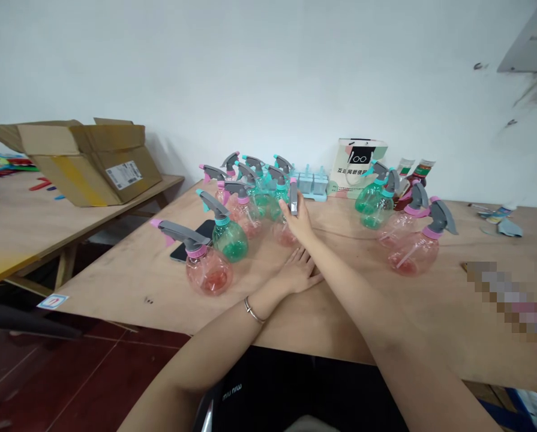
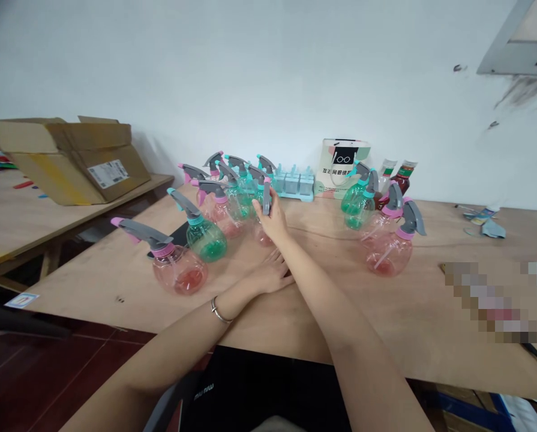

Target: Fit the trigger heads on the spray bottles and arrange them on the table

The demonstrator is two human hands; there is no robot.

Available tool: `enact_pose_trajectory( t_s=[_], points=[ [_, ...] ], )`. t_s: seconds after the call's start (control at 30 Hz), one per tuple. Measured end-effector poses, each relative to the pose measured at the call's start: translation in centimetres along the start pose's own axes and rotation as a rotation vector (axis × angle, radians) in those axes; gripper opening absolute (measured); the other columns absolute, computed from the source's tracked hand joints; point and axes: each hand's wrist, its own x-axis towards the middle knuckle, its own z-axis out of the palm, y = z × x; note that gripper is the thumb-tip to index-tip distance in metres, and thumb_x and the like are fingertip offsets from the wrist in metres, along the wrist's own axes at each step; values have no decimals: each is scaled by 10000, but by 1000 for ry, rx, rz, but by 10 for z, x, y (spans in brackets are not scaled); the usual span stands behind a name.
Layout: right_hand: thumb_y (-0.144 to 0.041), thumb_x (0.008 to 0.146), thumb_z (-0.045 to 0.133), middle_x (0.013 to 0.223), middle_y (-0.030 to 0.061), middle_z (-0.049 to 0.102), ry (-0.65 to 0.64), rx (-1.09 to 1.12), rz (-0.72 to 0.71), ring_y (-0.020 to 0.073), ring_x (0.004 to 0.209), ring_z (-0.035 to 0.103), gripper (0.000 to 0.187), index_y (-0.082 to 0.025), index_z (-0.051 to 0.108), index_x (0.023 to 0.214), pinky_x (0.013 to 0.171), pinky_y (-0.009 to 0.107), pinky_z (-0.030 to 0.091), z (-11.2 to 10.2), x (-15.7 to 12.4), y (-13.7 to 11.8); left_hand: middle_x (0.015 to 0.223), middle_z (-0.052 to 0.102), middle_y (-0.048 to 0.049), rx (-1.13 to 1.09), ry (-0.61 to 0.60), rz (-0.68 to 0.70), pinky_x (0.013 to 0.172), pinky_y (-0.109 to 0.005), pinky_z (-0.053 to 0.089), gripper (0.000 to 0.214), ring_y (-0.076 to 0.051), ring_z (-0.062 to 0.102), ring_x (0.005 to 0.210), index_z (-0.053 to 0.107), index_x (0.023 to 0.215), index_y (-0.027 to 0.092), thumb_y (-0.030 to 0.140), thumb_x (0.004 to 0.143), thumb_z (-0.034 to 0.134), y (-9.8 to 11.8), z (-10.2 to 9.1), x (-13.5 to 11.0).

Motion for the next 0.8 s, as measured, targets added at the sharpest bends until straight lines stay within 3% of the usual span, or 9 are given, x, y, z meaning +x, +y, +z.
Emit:
enact_pose_trajectory(
  t_s=[0.1, 0.2, 0.37, 0.5, 0.67, 0.8],
  points=[
    [-521, 729, 720, 1544, 87, 303, -52, 9, 100, 248, 1429, 287, 868, -276, 292, 1443, 1205, 447, 167, -3, -6, 11, 1520, 330, -209, 18, 19, -7, 1178, -472, 203, 672, -331, 255, 1439, 374, 1432, 73, 549, 958, 363, 1, -1, -1],
    [-543, 736, 705, 1528, 119, 330, -74, -16, 160, 255, 1432, 286, 857, -247, 309, 1436, 1204, 459, 152, -7, -18, 22, 1476, 398, -223, 48, 10, -7, 1165, -469, 235, 631, -330, 325, 1407, 434, 1397, 60, 509, 956, 400, 3, -3, -1],
    [-543, 724, 718, 1536, 219, 274, -178, -289, 206, 315, 1441, 261, 993, -150, 210, 1482, 1177, 498, 194, -9, -31, 31, 1434, 472, -200, 30, 18, 38, 1152, -499, 256, 542, -326, 351, 1395, 507, 1348, 83, 445, 954, 422, 2, -4, -1],
    [-558, 769, 665, 1553, 267, 207, -296, -496, 320, 368, 1435, 263, 1045, -111, 86, 1514, 1131, 560, 252, -2, -34, 28, 1488, 409, -179, -9, 24, 65, 1174, -505, 205, 563, -322, 302, 1425, 426, 1416, 90, 387, 938, 443, -2, 2, 0],
    [-533, 790, 662, 1476, 326, 331, -360, -627, 465, 416, 1360, 385, 1069, -44, 47, 1516, 1087, 563, 309, 10, -32, 16, 1550, 301, -157, -33, 32, 72, 1172, -487, 211, 624, -331, 237, 1450, 303, 1489, 100, 399, 949, 391, -8, 10, 2],
    [-521, 773, 683, 1523, 350, 199, -349, -626, 450, 397, 1443, 233, 1129, 42, 25, 1497, 1138, 517, 255, 13, -32, 12, 1545, 329, -132, -30, 30, 68, 1172, -469, 210, 615, -321, 237, 1452, 305, 1490, 135, 403, 945, 398, -9, 11, 3]
  ],
)
